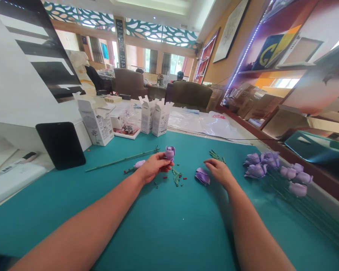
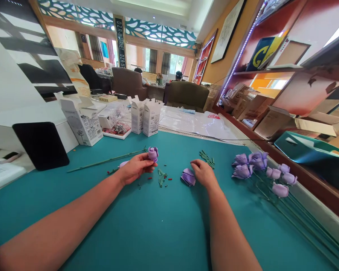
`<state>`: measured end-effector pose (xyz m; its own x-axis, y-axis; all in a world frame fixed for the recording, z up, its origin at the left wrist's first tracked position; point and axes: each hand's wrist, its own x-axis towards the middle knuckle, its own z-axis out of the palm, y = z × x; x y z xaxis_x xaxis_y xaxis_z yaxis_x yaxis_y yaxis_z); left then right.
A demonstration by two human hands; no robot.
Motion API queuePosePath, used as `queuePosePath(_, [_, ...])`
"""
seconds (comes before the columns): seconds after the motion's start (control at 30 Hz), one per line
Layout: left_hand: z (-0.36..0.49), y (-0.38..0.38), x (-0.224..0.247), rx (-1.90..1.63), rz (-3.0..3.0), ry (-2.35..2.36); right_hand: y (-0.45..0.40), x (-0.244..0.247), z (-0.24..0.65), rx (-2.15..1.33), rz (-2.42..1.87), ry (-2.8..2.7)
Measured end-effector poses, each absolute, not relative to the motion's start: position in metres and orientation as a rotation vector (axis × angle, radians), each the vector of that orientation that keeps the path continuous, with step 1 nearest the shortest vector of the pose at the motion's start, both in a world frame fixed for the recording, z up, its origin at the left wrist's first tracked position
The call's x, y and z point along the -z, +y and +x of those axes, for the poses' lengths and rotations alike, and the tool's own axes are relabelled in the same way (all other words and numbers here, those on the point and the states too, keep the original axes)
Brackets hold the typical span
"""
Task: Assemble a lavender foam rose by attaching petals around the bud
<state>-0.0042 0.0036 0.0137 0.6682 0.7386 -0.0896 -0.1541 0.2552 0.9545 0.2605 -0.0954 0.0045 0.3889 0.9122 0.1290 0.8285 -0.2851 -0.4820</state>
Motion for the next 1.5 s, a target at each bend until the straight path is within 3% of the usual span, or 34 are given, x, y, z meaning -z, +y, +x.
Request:
queuePosePath(0.27, [-0.001,-0.006,-0.015,-0.616,1.197,0.639,-0.114,-0.015,0.268,-0.519,-2.204,-1.397])
queuePosePath(0.57, [0.015,-0.021,-0.037,-0.568,1.248,0.646,-0.093,0.002,0.252,-0.346,-2.366,-1.364])
queuePosePath(1.5, [0.014,-0.028,-0.019,-0.59,1.135,0.609,-0.092,0.003,0.245,-0.336,-2.336,-1.277])
